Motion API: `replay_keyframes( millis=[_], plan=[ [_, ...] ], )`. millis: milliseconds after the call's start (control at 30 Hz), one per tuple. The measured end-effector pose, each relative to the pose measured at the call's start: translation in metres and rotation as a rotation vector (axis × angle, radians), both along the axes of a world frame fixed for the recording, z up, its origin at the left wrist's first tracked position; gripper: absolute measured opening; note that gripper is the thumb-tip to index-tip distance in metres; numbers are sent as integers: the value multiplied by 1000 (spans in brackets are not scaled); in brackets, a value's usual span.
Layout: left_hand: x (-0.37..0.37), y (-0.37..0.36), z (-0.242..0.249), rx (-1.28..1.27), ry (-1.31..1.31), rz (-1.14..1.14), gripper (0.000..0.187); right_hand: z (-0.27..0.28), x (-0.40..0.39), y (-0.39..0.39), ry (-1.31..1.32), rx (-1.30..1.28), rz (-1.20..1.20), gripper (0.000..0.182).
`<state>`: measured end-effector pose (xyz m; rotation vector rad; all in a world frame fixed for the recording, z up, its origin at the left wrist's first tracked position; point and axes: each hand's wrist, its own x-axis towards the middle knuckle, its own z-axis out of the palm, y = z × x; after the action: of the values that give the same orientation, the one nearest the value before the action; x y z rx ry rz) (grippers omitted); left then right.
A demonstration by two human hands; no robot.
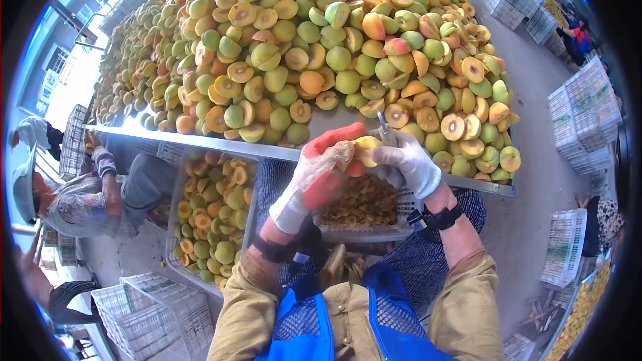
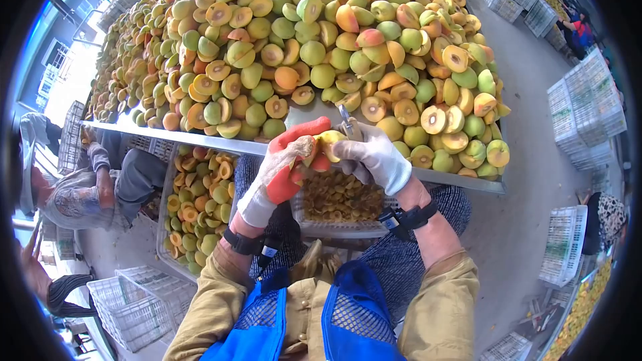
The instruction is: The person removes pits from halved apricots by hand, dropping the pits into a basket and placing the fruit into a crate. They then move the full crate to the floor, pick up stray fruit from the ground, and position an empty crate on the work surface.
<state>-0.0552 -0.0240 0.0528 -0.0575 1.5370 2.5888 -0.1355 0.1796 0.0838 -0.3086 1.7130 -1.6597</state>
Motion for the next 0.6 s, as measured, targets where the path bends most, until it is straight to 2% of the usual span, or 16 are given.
replay_keyframes(
  millis=[33,100,200,267,333,433,467,500,567,600],
  plan=[
    [1,-3,-5,69,33,-36,54,-2,-2,4,-87,-79,23,38],
    [-3,-9,-22,568,-2,-240,64,-28,-9,11,-308,-200,-22,41],
    [-13,-7,-48,1024,23,-500,68,-36,-12,16,-424,-447,62,43],
    [-11,-7,-57,1113,8,-533,64,-36,-12,17,-440,-460,52,43],
    [-5,-5,-43,1081,-55,-437,58,-37,-11,16,-425,-505,4,41],
    [7,-6,-10,919,-126,-201,53,-36,-19,16,-330,-437,-115,41],
    [5,-10,-19,974,-128,-216,50,-33,-26,16,-156,-185,-113,35],
    [9,-10,-19,898,-133,-123,50,-24,-30,8,26,179,-156,36],
    [15,-10,-18,741,-143,56,49,-80,-43,4,1014,474,-345,40],
    [18,-9,-14,679,-89,111,46,-62,-30,-1,776,346,-304,42]
  ],
)
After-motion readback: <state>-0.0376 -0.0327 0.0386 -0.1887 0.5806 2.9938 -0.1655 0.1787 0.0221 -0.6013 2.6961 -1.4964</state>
